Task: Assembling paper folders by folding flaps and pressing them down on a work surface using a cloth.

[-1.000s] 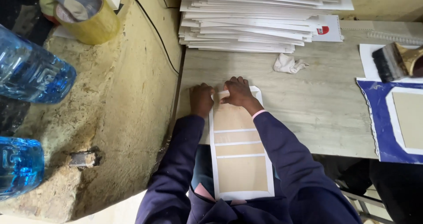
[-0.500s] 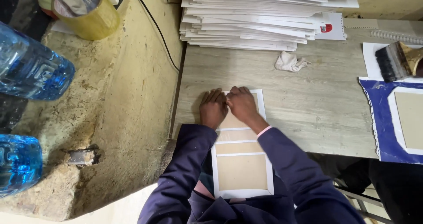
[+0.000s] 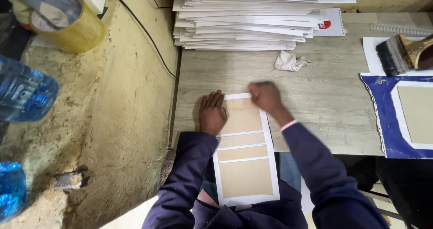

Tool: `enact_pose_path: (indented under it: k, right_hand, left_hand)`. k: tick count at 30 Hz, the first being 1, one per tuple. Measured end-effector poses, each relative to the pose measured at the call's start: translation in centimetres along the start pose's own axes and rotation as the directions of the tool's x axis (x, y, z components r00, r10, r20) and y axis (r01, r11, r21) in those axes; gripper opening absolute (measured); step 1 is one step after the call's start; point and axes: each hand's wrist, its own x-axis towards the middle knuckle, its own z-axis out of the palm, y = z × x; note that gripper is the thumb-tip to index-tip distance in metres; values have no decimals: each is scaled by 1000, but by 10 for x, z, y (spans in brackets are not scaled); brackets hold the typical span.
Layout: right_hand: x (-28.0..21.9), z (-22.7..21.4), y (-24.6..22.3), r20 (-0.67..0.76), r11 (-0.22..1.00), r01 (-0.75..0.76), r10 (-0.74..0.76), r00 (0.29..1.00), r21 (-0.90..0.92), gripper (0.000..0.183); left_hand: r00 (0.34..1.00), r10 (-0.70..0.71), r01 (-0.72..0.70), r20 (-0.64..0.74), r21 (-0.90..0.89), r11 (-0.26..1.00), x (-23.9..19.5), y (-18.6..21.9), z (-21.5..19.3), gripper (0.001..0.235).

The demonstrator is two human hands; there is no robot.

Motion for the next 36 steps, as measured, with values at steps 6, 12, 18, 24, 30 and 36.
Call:
enact_pose_path:
  k: [6, 12, 18, 24, 30, 36]
  right_hand:
    - [71, 38, 86, -106, 947, -320, 319, 942, 10, 32]
    - [71, 31, -81, -76, 677, 209, -221, 972, 706, 28]
    - [57, 33, -37, 103, 807, 155, -257, 961, 570, 6]
    - [-11, -6, 63, 126, 928, 52, -106, 986, 370, 3]
    - [-97, 24, 147, 158, 859, -337, 299, 941, 386, 11]
    - [-100, 25, 134, 51, 851, -271, 278, 959, 450, 11]
  left_hand:
    - [995, -13, 20, -101, 71, 997, -1, -7, 8, 33]
    - [987, 3, 15, -158, 113, 994, -9, -12, 20, 22]
    - [962, 62, -23, -264, 151, 988, -13, -24, 31, 18]
    - [995, -71, 66, -76, -67, 996, -34, -18, -25, 16]
    - [699, -649, 669, 300, 48, 742, -143, 6, -113, 59]
    - [395, -390, 788, 832, -524, -322, -170, 18, -65, 51]
